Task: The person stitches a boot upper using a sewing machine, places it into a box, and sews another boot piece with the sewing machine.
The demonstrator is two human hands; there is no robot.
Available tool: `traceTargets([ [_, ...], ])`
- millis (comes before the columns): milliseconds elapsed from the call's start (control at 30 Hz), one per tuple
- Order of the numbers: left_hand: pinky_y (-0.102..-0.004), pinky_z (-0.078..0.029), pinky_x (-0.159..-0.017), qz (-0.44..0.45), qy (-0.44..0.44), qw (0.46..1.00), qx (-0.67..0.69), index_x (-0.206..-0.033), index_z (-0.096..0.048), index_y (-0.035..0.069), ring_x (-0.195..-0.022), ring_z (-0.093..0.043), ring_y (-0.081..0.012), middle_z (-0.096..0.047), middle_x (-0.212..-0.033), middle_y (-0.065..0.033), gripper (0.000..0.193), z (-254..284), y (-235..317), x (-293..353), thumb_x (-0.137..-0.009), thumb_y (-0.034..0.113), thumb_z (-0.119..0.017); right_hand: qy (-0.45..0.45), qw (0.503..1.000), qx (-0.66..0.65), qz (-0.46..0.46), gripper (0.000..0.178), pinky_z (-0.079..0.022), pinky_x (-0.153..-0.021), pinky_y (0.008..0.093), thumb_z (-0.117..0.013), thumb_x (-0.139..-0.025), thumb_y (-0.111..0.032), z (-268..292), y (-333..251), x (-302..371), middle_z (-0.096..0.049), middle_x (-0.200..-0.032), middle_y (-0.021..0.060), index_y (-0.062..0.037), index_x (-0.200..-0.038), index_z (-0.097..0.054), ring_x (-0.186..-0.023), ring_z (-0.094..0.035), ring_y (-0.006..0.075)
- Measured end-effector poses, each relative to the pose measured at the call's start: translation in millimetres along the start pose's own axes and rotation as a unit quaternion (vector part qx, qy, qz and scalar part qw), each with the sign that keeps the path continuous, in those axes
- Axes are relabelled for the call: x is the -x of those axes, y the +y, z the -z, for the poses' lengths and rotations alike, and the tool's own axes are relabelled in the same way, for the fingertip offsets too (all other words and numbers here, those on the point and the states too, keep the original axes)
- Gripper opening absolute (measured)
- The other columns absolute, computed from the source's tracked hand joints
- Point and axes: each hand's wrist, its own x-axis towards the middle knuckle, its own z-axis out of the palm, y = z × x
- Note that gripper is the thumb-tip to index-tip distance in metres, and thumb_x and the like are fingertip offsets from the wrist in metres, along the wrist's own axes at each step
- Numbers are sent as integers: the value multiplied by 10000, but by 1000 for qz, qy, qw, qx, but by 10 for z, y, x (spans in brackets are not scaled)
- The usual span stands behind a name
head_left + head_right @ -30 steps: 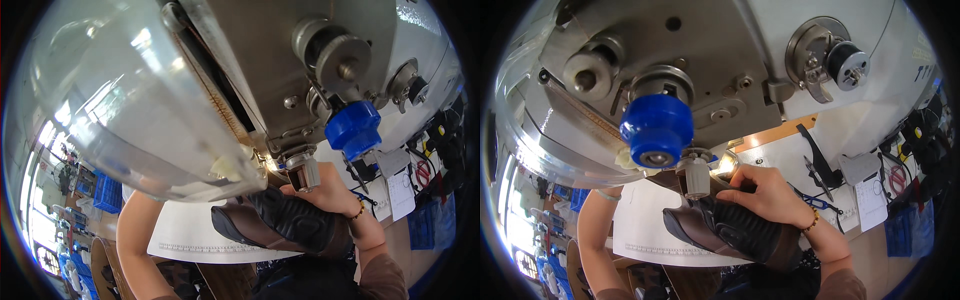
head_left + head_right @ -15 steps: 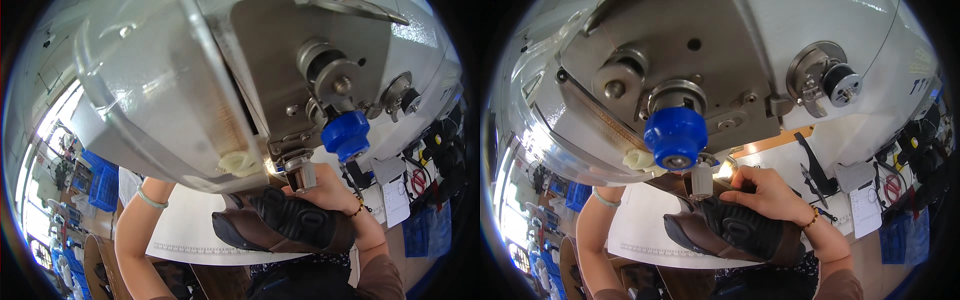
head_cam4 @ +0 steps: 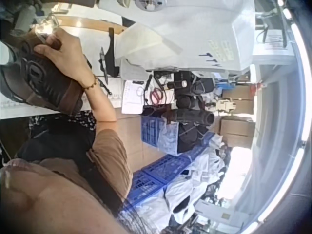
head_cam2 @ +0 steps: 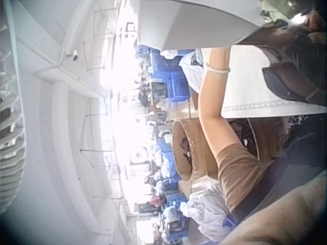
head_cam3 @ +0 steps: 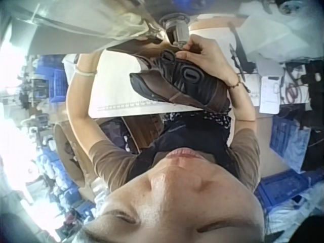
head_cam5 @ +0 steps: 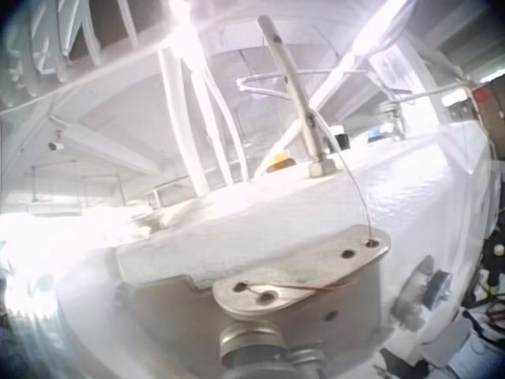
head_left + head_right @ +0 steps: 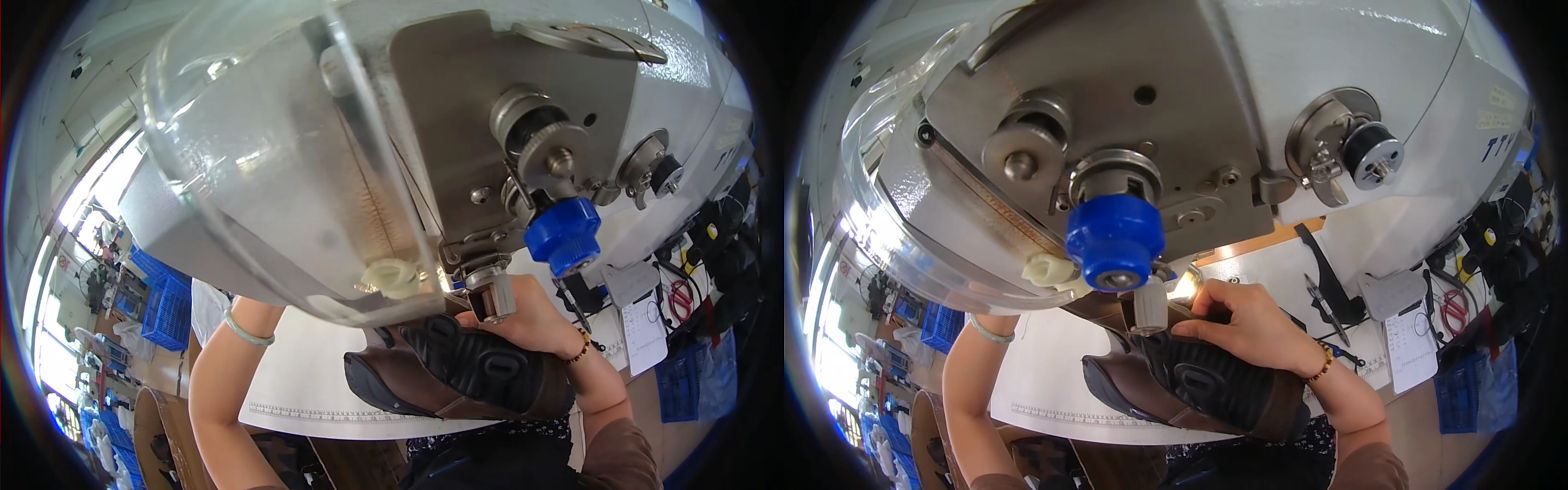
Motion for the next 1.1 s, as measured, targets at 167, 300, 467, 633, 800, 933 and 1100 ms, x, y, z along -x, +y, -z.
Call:
traceTargets([
  [167, -347, -446, -738, -1, 2, 1000, 3, -938, -628, 42, -812, -578, -232, -627, -889, -99, 273, 0, -23, 26, -736, 211, -702, 4, 1000, 11, 18, 273, -406, -527, 243, -734, -769, -233, -2, -11, 28, -553, -626, 35, -23, -772, -560, -566, -479, 80],
  [300, -347, -447, -733, -3, 3, 1000, 4, -930, -630, 41, -806, -580, -233, -629, -883, -100, 263, -9, -55, 10, -738, 205, -700, 18, 993, 90, 70, 277, -432, -545, 277, -718, -779, -245, -17, 13, 12, -572, -660, 83, -16, -782, -563, -570, -532, 163],
  [467, -348, -448, -727, -2, 7, 1000, 1, -921, -632, 39, -798, -582, -234, -631, -876, -101, 250, -8, -51, 5, -739, 197, -698, 31, 992, 83, 91, 292, -440, -555, 311, -707, -781, -268, -41, 25, 7, -577, -683, 114, -11, -789, -568, -591, -560, 239],
  [633, -349, -450, -722, -5, 10, 1000, -5, -911, -634, 37, -790, -584, -235, -633, -868, -102, 237, -32, -200, -13, -740, 189, -695, 25, 994, 68, 80, 290, -439, -562, 325, -695, -788, -269, -44, 36, 6, -568, -703, 126, -6, -790, -572, -606, -561, 260],
  [800, -349, -451, -716, -3, 33, 999, -34, -902, -636, 36, -783, -586, -237, -634, -861, -103, 224, -130, -168, 84, -742, 181, -692, -3, 997, 45, 70, 285, -437, -565, 337, -690, -790, -265, -42, 60, 27, -569, -723, 123, -2, -784, -578, -623, -568, 271],
  [933, -374, -454, -767, -92, 436, 844, -298, -944, -626, 8, -857, -584, -300, -635, -906, -133, 191, -470, 734, 670, -786, 114, -606, 5, 992, 61, 113, 300, -442, -556, 346, -680, -793, -292, -9, 19, 60, -561, -705, 113, -12, -776, -575, -620, -568, 286],
  [1100, -456, -332, -981, 20, 191, 981, 9, -1338, -200, -131, -1178, -402, -433, -330, -1328, -320, 1052, -1230, 1976, 1022, -584, 275, -811, 18, 942, 248, 227, 330, -445, -532, 377, -650, -806, -332, 10, -12, 7, -550, -671, 107, -40, -714, -526, -614, -570, 314],
])
